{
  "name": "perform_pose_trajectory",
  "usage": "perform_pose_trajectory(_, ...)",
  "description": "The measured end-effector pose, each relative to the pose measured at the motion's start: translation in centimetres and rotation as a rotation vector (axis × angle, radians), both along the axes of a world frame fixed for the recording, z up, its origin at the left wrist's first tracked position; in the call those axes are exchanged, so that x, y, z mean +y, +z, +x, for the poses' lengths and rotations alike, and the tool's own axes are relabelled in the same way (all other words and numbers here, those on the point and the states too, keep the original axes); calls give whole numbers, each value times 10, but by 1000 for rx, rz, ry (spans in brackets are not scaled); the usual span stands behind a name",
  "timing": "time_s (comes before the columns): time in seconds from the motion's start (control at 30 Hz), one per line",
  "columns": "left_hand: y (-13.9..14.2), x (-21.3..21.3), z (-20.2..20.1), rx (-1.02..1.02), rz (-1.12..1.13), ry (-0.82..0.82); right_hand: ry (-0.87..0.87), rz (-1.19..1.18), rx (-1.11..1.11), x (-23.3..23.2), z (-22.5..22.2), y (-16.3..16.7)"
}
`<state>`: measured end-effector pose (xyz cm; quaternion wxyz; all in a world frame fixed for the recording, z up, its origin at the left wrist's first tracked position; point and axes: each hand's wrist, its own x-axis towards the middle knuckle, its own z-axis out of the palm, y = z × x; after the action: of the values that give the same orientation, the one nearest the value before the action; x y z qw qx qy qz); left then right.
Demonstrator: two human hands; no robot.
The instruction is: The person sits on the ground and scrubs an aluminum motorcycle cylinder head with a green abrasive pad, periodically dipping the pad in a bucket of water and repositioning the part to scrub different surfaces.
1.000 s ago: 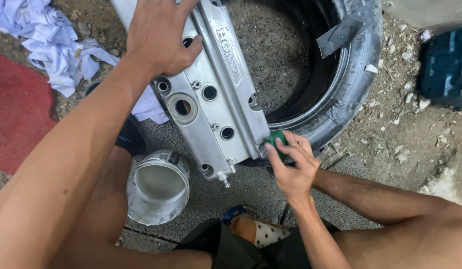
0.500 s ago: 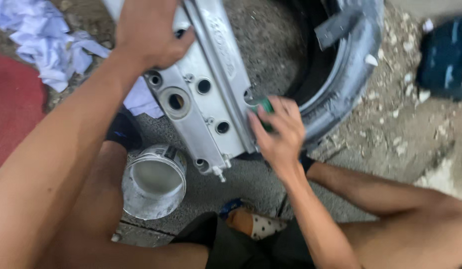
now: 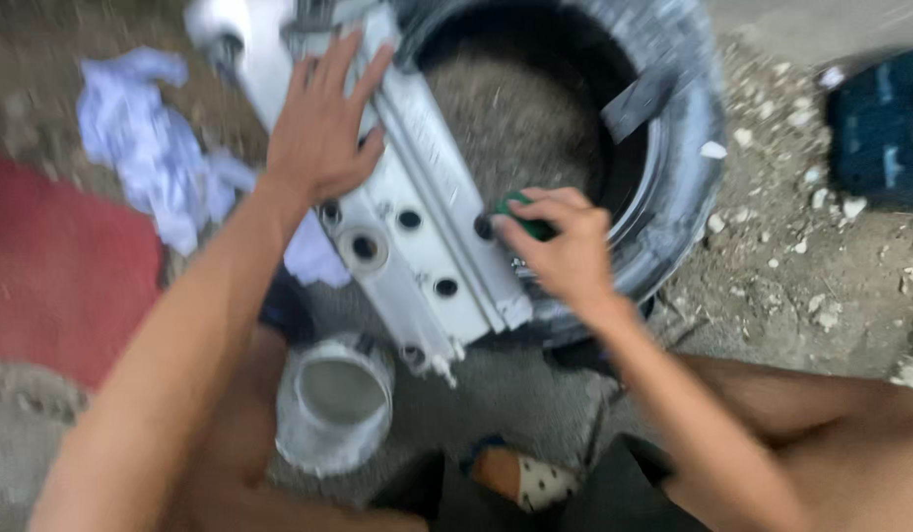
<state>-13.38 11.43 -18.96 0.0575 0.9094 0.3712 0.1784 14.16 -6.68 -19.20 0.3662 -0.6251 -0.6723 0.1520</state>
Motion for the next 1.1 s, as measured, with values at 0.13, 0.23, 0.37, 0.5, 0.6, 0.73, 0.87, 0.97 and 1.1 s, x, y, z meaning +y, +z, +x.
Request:
perform_pose_trajectory(0.13,10,-12,-1,89,44,5,94,140,-326,11,86,89)
perform_pose_trajectory(0.23,12,-40,5,129,-193,-73,139,148,-486,11,131,138)
perform_pose_trajectory(0.37,4,-113,32,152,-150,-248,166,172,-533,15,151,142)
perform_pose_trajectory(0.5,-8,-176,60,43,-216,-215,235,179,-455,17,139,117)
perform_pose_trajectory(0.6,-17,-195,63,108,-199,-206,302,274,-439,25,131,114)
perform_pose_trajectory(0.73,-18,-215,71,78,-222,-246,315,404,-453,35,126,120)
perform_pose_trajectory(0.87,-8,-219,76,12,-221,-351,345,363,-380,41,128,122)
perform_pose_trajectory(0.97,-6,-201,68,-180,-371,-108,380,403,-356,45,133,122)
perform_pose_trajectory(1.1,-30,-169,39,-477,-23,430,363,480,-374,47,140,124)
